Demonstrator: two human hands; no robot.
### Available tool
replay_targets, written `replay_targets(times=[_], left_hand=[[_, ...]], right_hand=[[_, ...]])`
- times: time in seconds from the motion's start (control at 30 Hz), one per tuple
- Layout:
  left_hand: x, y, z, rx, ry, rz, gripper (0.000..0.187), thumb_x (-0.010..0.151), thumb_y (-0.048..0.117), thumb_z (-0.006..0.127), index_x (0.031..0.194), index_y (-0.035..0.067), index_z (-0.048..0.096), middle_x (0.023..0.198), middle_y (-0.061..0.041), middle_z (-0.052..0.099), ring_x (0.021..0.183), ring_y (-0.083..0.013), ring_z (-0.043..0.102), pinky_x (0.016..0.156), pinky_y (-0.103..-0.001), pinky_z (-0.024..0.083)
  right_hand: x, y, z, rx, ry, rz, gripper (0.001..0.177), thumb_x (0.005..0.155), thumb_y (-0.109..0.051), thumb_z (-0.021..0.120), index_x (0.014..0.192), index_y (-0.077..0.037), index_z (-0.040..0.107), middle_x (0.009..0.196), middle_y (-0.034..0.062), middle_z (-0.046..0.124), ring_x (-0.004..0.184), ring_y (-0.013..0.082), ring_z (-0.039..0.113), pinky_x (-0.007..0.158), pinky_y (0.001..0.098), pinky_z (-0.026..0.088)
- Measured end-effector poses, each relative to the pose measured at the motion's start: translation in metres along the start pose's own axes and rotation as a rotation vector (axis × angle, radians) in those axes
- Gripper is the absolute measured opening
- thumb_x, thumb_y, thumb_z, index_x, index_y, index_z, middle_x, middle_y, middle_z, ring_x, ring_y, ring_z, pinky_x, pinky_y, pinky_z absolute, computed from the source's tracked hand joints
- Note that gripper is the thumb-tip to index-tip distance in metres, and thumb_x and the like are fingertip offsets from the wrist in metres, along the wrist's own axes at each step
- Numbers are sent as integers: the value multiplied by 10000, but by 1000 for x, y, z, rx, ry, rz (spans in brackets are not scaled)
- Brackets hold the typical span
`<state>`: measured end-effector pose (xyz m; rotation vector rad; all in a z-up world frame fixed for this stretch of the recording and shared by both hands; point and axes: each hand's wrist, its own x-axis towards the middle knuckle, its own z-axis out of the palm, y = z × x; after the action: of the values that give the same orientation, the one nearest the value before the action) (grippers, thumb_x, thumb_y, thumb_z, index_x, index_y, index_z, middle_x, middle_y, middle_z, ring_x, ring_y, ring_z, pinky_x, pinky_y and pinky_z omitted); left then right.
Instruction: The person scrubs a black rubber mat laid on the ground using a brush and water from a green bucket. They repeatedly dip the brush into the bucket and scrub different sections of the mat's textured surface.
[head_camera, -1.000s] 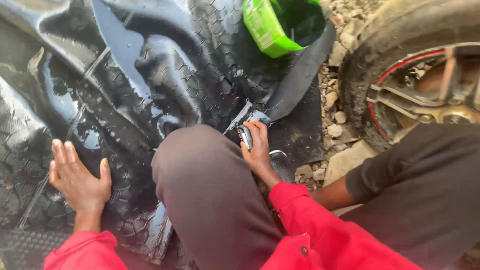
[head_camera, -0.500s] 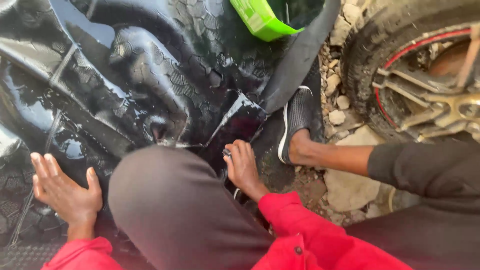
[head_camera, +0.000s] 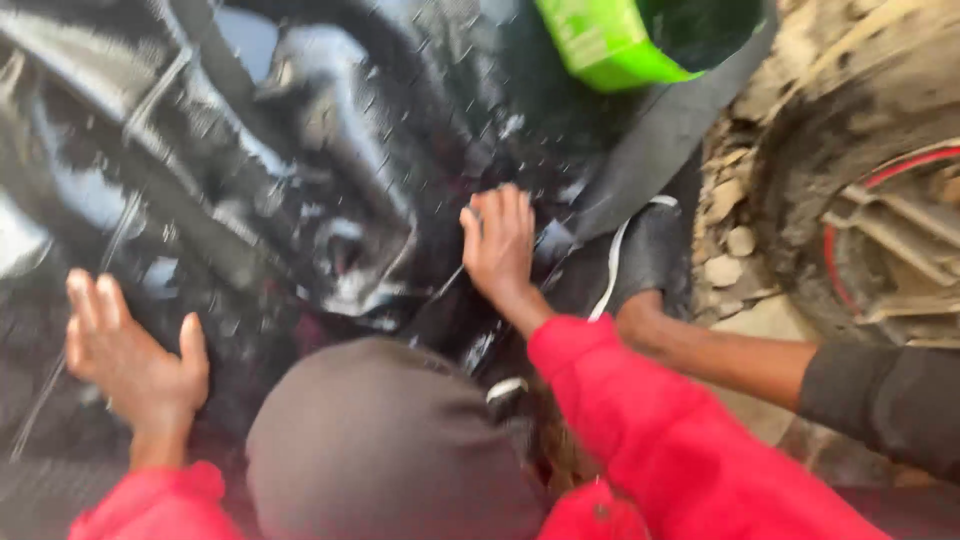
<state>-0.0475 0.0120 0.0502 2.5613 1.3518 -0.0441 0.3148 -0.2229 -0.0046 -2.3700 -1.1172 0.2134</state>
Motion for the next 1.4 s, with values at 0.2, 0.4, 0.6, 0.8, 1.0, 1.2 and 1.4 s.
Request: replay_targets(times=[0.2, 0.4, 0.6, 0.8, 1.0, 1.2, 1.4], left_hand=[[-8, -8, 2, -56, 66, 57, 876, 1089, 275, 725, 1747, -186, 375, 1839, -370, 275, 1724, -478, 282, 1320, -692, 283], [-18, -10, 6, -35, 41, 48, 866, 1118, 317, 669, 1739, -232, 417, 1841, -370, 288, 1726, -460, 269, 1313, -686, 278], [-20, -7, 1, -2, 55, 47, 872, 1100, 317, 673, 1729, -233, 422, 1838, -378, 314, 1724, -450, 281, 1293, -680, 302], [-26, -2, -4, -2, 2, 14, 890, 1090, 314, 689, 1737, -234, 416, 1845, -365, 294, 1729, -436, 266, 1310, -661, 280], [-15, -6, 4, 48, -5, -23, 929, 1078, 368, 643, 1732, -271, 481, 1855, -360, 304, 1738, -398, 256, 1307, -615, 271], [-21, -6, 2, -7, 23, 20, 887, 1089, 318, 679, 1723, -243, 413, 1834, -382, 282, 1726, -440, 246, 1329, -634, 245], [-15, -4, 4, 8, -7, -44, 935, 1043, 332, 694, 1725, -263, 456, 1840, -383, 316, 1728, -424, 254, 1299, -646, 265]], right_hand=[[-85, 2, -19, -155, -84, -110, 267, 1167, -192, 611, 1364, -19, 665, 1257, 263, 594, 1156, 510, 557, 1004, 612, 448], [17, -14, -1, -186, -46, -70, 154, 1096, -220, 664, 1164, -82, 660, 1103, 177, 549, 947, 410, 526, 783, 531, 418], [-64, -4, -25, -115, -197, -87, 126, 1086, -170, 667, 1161, -70, 651, 1039, 168, 530, 899, 398, 497, 753, 522, 394], [-33, -3, 2, -121, -54, -80, 177, 1086, -184, 693, 1182, -51, 628, 1190, 205, 586, 1125, 452, 548, 985, 565, 425], [-7, -10, 5, -51, -129, -38, 154, 1130, -203, 621, 1138, -53, 657, 1079, 178, 540, 934, 395, 523, 821, 516, 434], [-38, -19, 0, -59, -90, -125, 151, 1119, -182, 643, 1207, -61, 661, 1112, 194, 542, 954, 430, 517, 871, 539, 446], [-5, -12, 3, -93, -99, -43, 166, 1130, -222, 602, 1116, -60, 636, 1030, 175, 521, 903, 403, 513, 773, 520, 409]])
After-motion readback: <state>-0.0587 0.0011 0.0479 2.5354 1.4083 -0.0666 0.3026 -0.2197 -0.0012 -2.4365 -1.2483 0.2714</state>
